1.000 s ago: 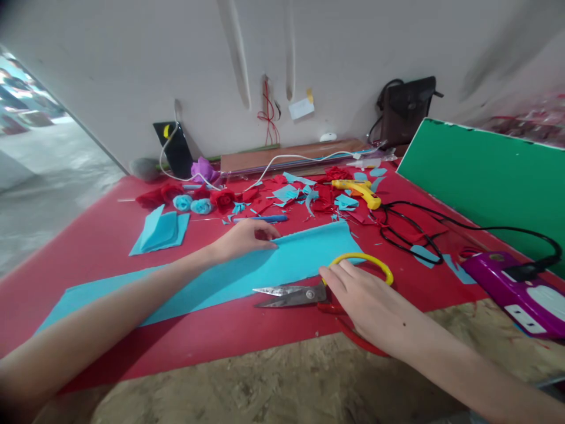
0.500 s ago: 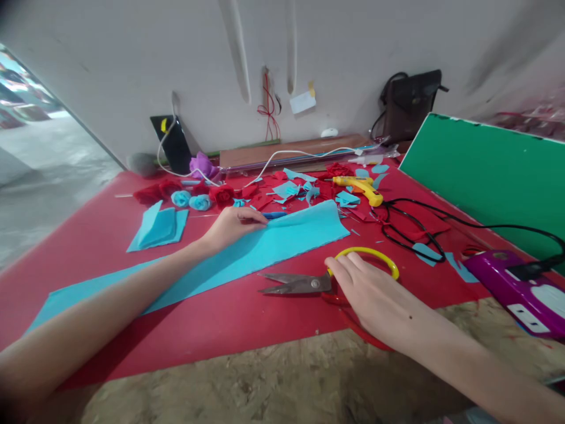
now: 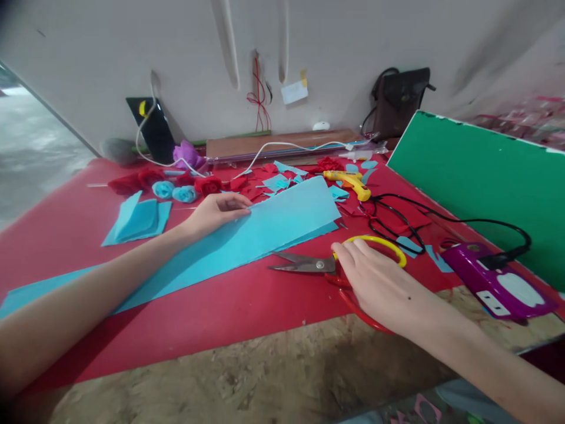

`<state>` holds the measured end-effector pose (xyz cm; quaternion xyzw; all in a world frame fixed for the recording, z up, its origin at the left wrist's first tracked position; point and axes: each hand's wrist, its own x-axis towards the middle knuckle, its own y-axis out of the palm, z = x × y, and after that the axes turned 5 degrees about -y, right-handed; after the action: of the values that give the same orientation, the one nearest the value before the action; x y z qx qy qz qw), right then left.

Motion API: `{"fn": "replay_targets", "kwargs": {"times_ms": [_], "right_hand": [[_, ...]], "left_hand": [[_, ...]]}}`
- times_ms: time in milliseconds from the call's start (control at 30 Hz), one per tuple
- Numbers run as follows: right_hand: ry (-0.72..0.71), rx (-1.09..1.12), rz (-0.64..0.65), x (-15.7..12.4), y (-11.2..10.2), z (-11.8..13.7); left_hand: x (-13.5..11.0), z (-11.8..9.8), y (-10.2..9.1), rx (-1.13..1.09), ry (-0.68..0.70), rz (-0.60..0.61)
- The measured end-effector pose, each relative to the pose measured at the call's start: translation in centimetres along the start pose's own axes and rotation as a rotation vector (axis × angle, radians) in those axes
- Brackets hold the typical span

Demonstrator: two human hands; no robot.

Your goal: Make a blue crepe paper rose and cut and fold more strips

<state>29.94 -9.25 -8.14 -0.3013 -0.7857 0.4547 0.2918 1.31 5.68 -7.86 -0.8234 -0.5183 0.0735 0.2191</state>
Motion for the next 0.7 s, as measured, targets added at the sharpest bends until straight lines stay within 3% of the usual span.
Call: {"fn": "replay_targets", "kwargs": {"times_ms": [333, 700], "right_hand": [[-0.039, 0.104, 0.065, 0.6, 0.6, -0.1], [-0.123, 0.193, 0.023, 5.3, -1.1, 3.9]], "left_hand": [[0.0, 0.3, -0.1, -0.061, -0.007, -0.016], [0.1, 0.8, 0.1, -0.029, 0.002, 0.028]]}}
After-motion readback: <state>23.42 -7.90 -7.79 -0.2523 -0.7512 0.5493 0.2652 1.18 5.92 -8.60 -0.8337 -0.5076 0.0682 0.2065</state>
